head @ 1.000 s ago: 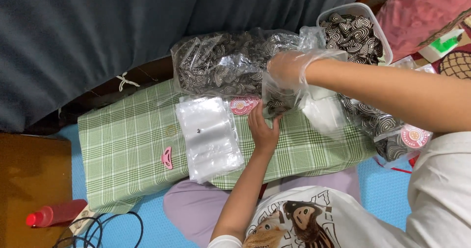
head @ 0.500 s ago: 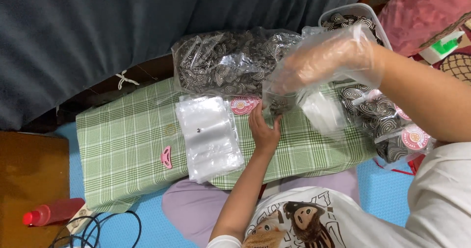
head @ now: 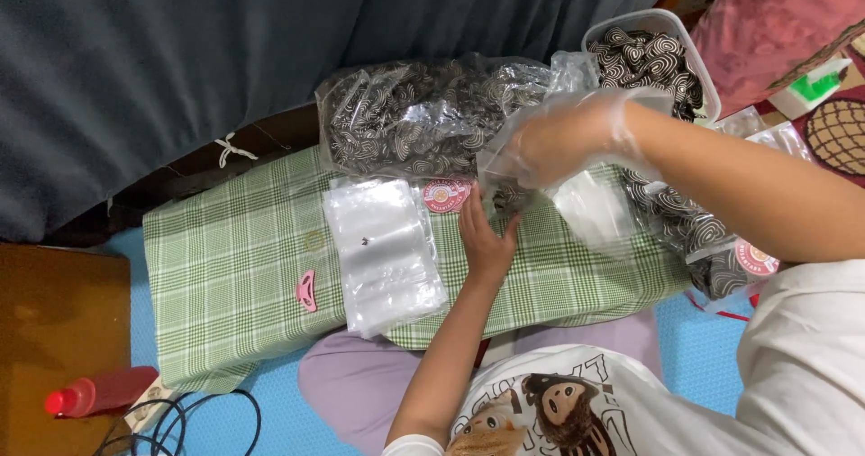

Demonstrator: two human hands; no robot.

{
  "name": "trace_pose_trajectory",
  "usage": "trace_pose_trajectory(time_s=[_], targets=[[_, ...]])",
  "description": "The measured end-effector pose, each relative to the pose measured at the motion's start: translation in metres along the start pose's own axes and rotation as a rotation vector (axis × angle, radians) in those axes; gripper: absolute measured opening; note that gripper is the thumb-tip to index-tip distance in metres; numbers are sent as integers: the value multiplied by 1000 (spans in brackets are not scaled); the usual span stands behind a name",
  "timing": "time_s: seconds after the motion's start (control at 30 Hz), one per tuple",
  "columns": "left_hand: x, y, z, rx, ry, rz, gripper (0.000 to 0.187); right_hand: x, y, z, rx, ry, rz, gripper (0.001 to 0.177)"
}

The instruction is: Packing individual snacks into small plastic bags and organizing them on a workspace.

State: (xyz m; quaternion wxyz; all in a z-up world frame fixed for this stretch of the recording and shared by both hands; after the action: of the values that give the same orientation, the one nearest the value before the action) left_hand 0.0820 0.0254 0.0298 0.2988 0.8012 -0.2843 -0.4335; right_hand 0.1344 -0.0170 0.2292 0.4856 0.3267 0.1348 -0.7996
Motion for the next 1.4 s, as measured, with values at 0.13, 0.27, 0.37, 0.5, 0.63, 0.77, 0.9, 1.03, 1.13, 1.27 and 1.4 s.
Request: trace_pose_trajectory(time_s=[0.13, 0.27, 0.37, 0.5, 0.63, 0.77, 0.9, 1.03, 1.13, 1.27, 1.4], targets=[[4, -4, -1, -45, -57, -2, 92, -23, 27, 42, 156, 183, -162, 28], [5, -5, -2, -50, -72, 27, 83, -40, 74, 86, 92, 601, -261, 28], [7, -8, -3, -125, -123, 59, 86, -14, 120, 106, 334, 641, -452, 32], [3, -5, -8, -207, -162, 235, 93, 37, 176, 66, 622, 421, 84, 17], [12, -19, -4, -316, -204, 327, 88, 82, 230, 43, 744, 399, -148, 34], [14, -25, -3, -322, -193, 342, 69, 106, 253, 40, 821, 544, -484, 38], [8, -19, -6, -278, -152, 352, 57, 148, 296, -8, 697, 654, -213, 32], [11, -22, -4, -289, -165, 375, 56, 140, 286, 4, 714, 643, -267, 29], [13, -22, -3, -275, -176, 388, 56, 130, 280, 30, 744, 720, -215, 28], [17, -27, 0, -303, -195, 384, 54, 83, 240, 96, 687, 1010, -509, 24], [17, -27, -1, -310, -197, 392, 51, 39, 172, 144, 431, 1204, -612, 27]])
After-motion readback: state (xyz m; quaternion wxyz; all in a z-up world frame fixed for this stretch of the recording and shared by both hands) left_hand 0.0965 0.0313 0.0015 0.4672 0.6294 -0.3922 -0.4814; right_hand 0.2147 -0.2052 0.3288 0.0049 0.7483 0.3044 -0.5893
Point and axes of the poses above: each hand's wrist, its own z-axis away from the middle knuckle, its own x-axis out of the palm, y = z × x, the point moved 10 cm from there along -z, towards the middle knuckle, and after that the axes turned 3 degrees about -y, right-handed, at the moved point
